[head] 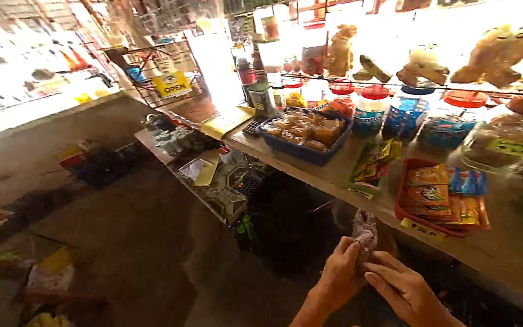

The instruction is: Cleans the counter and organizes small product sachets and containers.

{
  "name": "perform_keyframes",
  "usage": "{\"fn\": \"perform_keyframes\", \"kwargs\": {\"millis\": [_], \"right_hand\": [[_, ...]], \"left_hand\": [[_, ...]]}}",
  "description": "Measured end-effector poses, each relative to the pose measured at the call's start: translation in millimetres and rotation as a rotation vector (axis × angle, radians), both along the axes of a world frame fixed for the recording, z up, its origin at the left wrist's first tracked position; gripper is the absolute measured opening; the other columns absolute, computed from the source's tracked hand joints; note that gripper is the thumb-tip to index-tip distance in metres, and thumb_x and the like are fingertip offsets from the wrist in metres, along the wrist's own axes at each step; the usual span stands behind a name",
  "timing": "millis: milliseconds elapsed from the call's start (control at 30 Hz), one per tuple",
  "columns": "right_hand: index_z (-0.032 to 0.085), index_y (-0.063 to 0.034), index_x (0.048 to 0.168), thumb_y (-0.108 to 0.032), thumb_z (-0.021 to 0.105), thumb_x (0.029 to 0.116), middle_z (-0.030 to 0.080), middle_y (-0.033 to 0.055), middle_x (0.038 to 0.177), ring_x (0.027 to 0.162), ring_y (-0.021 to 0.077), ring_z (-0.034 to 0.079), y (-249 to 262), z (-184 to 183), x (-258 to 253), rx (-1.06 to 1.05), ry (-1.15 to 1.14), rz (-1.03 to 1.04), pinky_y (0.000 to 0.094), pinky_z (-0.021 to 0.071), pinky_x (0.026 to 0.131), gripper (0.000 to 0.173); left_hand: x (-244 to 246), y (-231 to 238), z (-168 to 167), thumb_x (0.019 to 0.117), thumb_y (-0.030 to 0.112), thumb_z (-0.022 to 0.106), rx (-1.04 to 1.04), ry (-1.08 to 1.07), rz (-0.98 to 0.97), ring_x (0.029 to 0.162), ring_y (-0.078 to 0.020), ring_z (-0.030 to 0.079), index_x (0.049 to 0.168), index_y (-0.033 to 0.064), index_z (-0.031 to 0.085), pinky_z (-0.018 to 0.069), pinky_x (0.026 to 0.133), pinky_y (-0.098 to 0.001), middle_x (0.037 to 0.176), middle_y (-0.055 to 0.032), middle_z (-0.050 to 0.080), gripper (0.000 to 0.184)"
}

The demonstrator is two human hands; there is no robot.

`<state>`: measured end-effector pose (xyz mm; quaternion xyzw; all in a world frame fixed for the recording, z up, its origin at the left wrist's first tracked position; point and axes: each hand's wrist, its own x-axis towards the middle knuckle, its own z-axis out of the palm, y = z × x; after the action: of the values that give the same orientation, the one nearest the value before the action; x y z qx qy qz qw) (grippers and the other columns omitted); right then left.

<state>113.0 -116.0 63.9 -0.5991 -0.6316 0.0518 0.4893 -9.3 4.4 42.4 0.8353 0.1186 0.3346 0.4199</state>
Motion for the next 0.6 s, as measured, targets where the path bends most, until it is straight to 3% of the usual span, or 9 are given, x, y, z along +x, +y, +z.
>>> {"fn": "perform_keyframes", "kwargs": {"millis": [100, 167, 233, 267, 300, 333, 433, 500, 600], "right_hand": [[0.073, -0.0107, 0.119, -0.032, 0.059, 0.1031, 0.070, 0.0103, 0.119, 0.119, 0.0128, 0.062, 15, -6, 1, 0.117, -0.155, -0.045, 0.0233, 0.0485, 0.103, 0.030], [0.059, -0.0181, 0.139, -0.051, 0.052, 0.1038, 0.063, 0.0094, 0.130, 0.127, 0.0201, 0.056, 29, -15, 2, 0.133, -0.313, -0.130, 0.0358, 0.0431, 0.108, 0.049], [0.052, -0.0148, 0.147, -0.060, 0.050, 0.1007, 0.066, 0.0097, 0.131, 0.127, 0.0236, 0.060, 38, -27, 0, 0.041, -0.319, -0.097, 0.0530, 0.0412, 0.111, 0.065], [0.053, -0.0063, 0.147, -0.052, 0.059, 0.0983, 0.070, 0.0133, 0.125, 0.117, 0.0280, 0.066, 41, -30, -2, -0.017, -0.245, -0.032, 0.0616, 0.0420, 0.107, 0.067], [0.055, 0.0010, 0.145, -0.036, 0.068, 0.0940, 0.072, 0.0172, 0.121, 0.110, 0.0334, 0.070, 43, -30, -6, -0.089, -0.159, 0.014, 0.0647, 0.0448, 0.103, 0.064], [0.059, 0.0030, 0.140, -0.023, 0.070, 0.0914, 0.073, 0.0181, 0.119, 0.105, 0.0351, 0.072, 44, -28, -11, -0.161, -0.110, 0.023, 0.0605, 0.0519, 0.097, 0.057], [0.071, 0.0023, 0.120, -0.001, 0.068, 0.0895, 0.075, 0.0202, 0.105, 0.090, 0.0384, 0.075, 52, -12, -31, -0.327, -0.115, -0.116, 0.0591, 0.0598, 0.077, 0.030], [0.071, 0.0045, 0.111, -0.005, 0.068, 0.0927, 0.073, 0.0235, 0.090, 0.077, 0.0435, 0.073, 61, -8, -36, -0.400, -0.209, -0.264, 0.0634, 0.0573, 0.066, 0.021], [0.069, 0.0065, 0.104, -0.031, 0.060, 0.1023, 0.069, 0.0246, 0.077, 0.069, 0.0451, 0.071, 69, -8, -37, -0.469, -0.256, -0.413, 0.0624, 0.0550, 0.060, 0.039]], "left_hand": [[-14, 12, -3, 0.0892, -0.002, 0.067, -0.017, -0.044, 0.038, 0.094, -0.0281, 0.069, 0.113, -0.0132, 0.067, 0.0581, 0.086, -0.0379, 0.107, -0.0241, 0.067, 0.026], [-25, 21, -3, 0.0915, 0.000, 0.067, -0.053, -0.060, -0.035, 0.093, -0.0234, 0.067, 0.112, -0.0098, 0.069, 0.0569, 0.086, -0.0339, 0.103, -0.0202, 0.067, 0.023], [-37, 32, -4, 0.0879, -0.003, 0.070, -0.065, -0.071, -0.134, 0.097, -0.0231, 0.066, 0.112, -0.0098, 0.070, 0.0552, 0.090, -0.0327, 0.103, -0.0202, 0.067, 0.025], [-42, 38, -4, 0.0873, -0.005, 0.069, -0.056, -0.071, -0.160, 0.098, -0.0246, 0.066, 0.108, -0.0112, 0.070, 0.0544, 0.091, -0.0335, 0.103, -0.0216, 0.067, 0.022], [-47, 44, -5, 0.0873, -0.007, 0.067, -0.055, -0.069, -0.165, 0.098, -0.0253, 0.066, 0.105, -0.0121, 0.070, 0.0541, 0.092, -0.0342, 0.103, -0.0225, 0.068, 0.018], [-50, 49, -8, 0.0872, -0.010, 0.065, -0.074, -0.071, -0.155, 0.098, -0.0236, 0.067, 0.103, -0.0125, 0.071, 0.0543, 0.092, -0.0329, 0.103, -0.0221, 0.068, 0.017], [-53, 58, -19, 0.0873, -0.009, 0.065, -0.183, -0.089, 0.020, 0.099, -0.0195, 0.066, 0.106, -0.0111, 0.071, 0.0542, 0.091, -0.0296, 0.106, -0.0213, 0.067, 0.020], [-53, 53, -23, 0.0924, -0.002, 0.064, -0.288, -0.039, 0.234, 0.103, -0.0226, 0.065, 0.121, -0.0074, 0.069, 0.0548, 0.091, -0.0320, 0.117, -0.0238, 0.065, 0.029], [-55, 43, -33, 0.0998, 0.005, 0.054, -0.592, -0.028, 0.351, 0.102, -0.0192, 0.063, 0.131, -0.0050, 0.062, 0.0529, 0.091, -0.0326, 0.120, -0.0202, 0.063, 0.034]]}}
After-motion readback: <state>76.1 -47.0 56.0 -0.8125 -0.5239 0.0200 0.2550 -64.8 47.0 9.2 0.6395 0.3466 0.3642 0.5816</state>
